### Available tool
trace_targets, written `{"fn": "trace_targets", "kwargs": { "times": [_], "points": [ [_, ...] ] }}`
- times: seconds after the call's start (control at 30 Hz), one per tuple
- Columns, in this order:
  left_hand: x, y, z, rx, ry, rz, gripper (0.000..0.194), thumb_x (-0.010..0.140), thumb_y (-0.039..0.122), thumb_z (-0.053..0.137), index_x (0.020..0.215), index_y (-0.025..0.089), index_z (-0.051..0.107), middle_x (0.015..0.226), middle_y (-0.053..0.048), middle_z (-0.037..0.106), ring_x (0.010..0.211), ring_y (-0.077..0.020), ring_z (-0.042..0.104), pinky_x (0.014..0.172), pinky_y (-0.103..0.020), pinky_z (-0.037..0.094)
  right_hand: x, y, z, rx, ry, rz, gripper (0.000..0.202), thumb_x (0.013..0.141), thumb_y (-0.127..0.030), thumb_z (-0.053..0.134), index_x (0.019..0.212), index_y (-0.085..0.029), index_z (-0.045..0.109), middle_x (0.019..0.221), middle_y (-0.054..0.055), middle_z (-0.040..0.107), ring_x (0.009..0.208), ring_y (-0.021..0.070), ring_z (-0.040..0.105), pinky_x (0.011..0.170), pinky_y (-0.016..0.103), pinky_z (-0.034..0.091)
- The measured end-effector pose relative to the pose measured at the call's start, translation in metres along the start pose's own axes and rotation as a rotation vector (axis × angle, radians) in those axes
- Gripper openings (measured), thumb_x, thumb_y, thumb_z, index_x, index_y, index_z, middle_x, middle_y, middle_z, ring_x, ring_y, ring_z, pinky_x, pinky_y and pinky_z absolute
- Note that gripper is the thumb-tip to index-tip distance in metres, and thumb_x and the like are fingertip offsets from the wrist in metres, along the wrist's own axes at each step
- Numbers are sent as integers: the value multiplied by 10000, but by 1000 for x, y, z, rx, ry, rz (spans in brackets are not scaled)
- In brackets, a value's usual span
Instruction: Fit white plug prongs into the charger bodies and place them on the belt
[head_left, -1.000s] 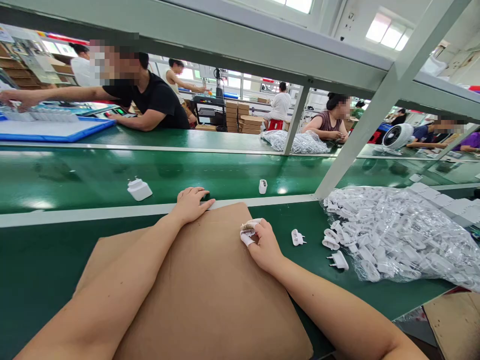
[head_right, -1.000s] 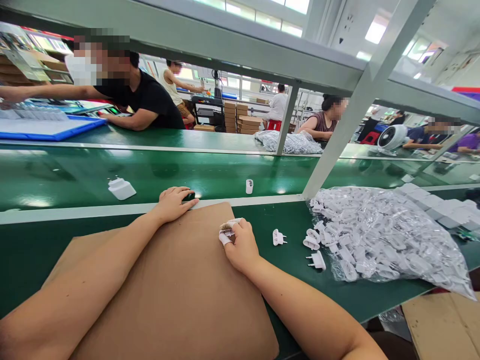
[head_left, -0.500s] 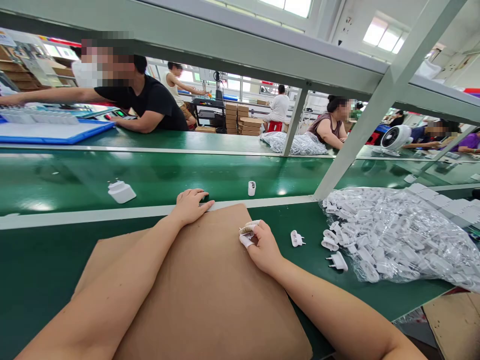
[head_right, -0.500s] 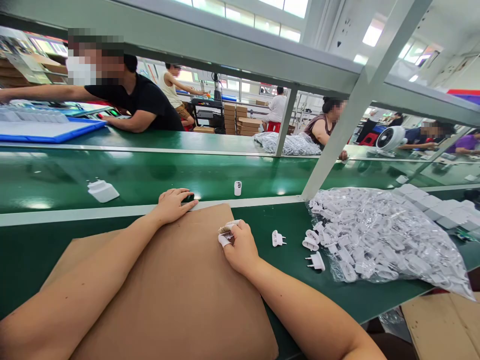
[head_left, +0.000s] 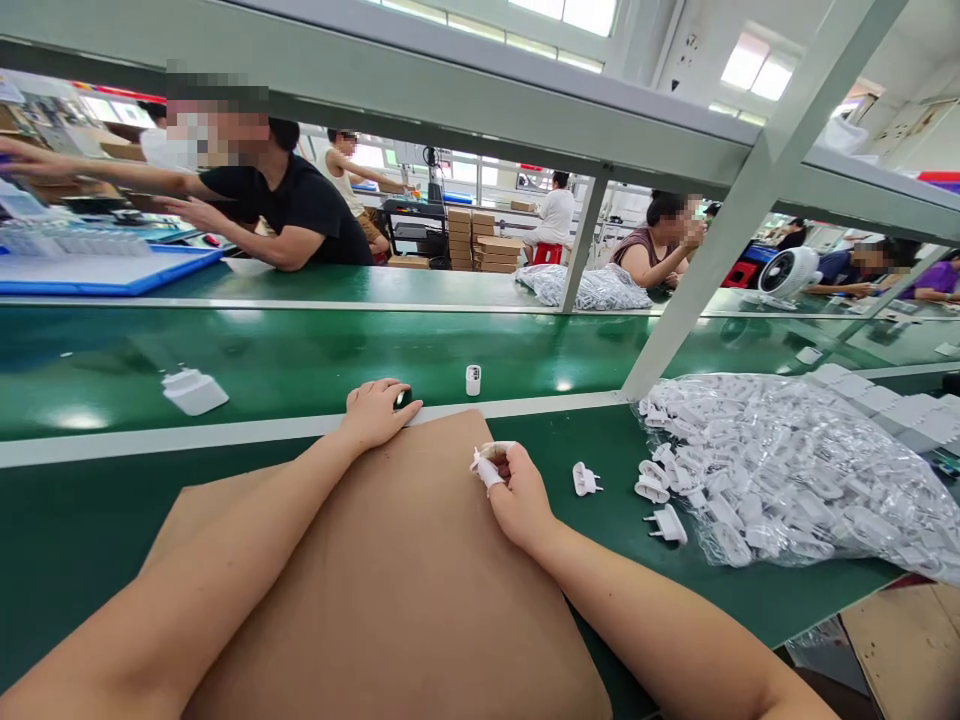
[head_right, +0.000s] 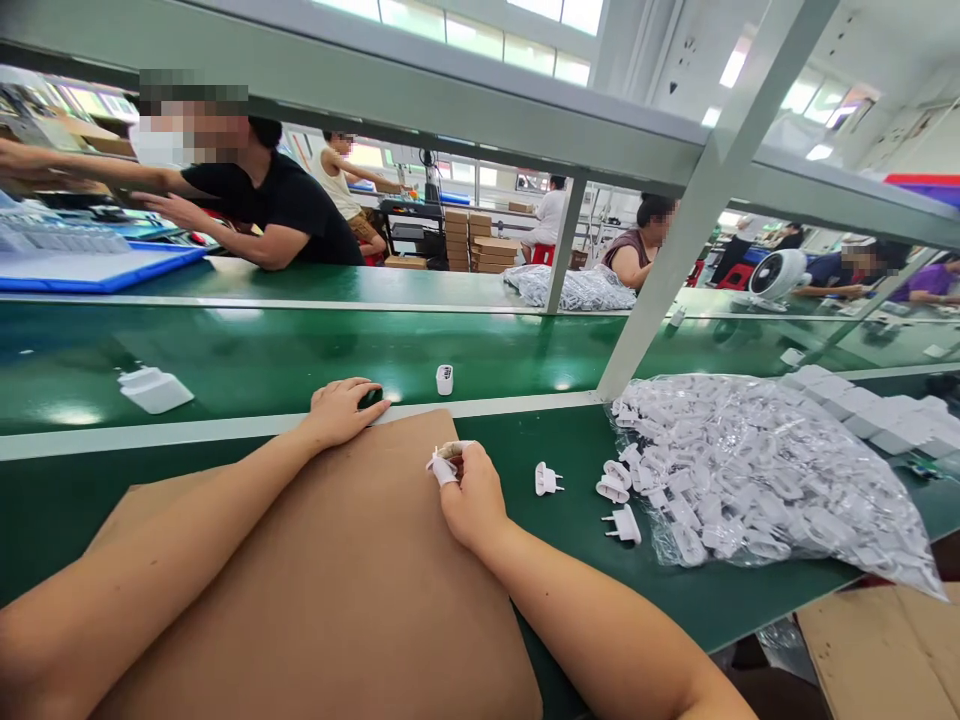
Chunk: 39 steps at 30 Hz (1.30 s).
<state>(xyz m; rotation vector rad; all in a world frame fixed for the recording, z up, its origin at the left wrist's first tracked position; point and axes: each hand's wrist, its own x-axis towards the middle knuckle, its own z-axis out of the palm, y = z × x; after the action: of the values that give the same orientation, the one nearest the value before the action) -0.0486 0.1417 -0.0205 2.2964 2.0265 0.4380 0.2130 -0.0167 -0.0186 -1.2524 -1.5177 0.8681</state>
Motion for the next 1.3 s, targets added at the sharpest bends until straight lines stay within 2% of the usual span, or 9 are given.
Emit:
{"fn": "trace_targets", "kwargs": {
  "times": [0.2,0.3,0.4,0.53,0.7,0.9,1.0,1.17,1.3],
  "points": [
    [35,45,2,-110,-26,52,776,920,637,545,1523,151,492,1568,-161,505,1477,-376,392,1212,-509,288,0,-4,-2,-56,6,39,147,951,-373,592,1029,-249,603,1050,47,723,910,211,675,785,369,554],
    [57,76,8,-276,-42,18,926,788,662,735,1518,151,482,1563,-191,499,1459,-419,398,1193,-515,316,0,-7,-4,-49,10,31,173,942,-404,611,1010,-247,589,1006,41,703,859,201,663,771,363,545],
    [75,92,17,-429,-27,-76,696,764,477,812,1347,151,616,1422,-200,612,1344,-404,514,1129,-481,399,-1,-9,-4,-14,6,24,177,941,-408,617,1006,-246,588,985,35,701,837,194,657,774,362,536],
    [76,88,20,-516,38,-110,405,857,252,664,1250,156,640,1206,-158,697,1135,-296,632,1012,-397,487,-1,-6,-3,122,57,38,220,944,-438,625,1019,-238,574,960,43,714,829,190,667,770,358,536],
    [29,73,0,-652,23,-37,437,869,269,641,1297,200,589,1034,-48,735,880,-199,661,850,-322,525,7,-7,-3,408,145,68,329,864,-492,714,990,-231,558,1025,58,718,874,185,681,785,344,536],
    [-82,74,-25,-869,-133,77,505,847,387,679,1316,233,572,1035,-28,745,870,-207,679,829,-344,532,12,-20,-7,586,33,181,433,678,-446,912,932,-230,636,938,24,745,820,177,678,749,319,526],
    [-125,83,-27,-895,-191,160,547,866,383,673,1377,237,544,1068,-45,751,939,-229,692,914,-388,534,12,-21,-9,648,-3,205,416,709,-519,886,936,-229,692,926,24,746,837,184,683,835,360,545],
    [-145,81,-29,-811,-127,210,879,683,490,869,1438,224,506,1380,-138,618,1221,-329,594,1017,-460,504,9,-20,-10,569,10,180,430,638,-408,939,951,-224,709,953,24,747,896,184,692,932,379,551],
    [-142,75,-35,-784,-210,215,448,757,521,792,1050,199,686,1061,-86,693,968,-278,648,834,-393,531,7,-24,-10,531,41,149,584,601,-330,955,1098,-239,662,927,1,735,856,174,696,919,388,570]
  ]
}}
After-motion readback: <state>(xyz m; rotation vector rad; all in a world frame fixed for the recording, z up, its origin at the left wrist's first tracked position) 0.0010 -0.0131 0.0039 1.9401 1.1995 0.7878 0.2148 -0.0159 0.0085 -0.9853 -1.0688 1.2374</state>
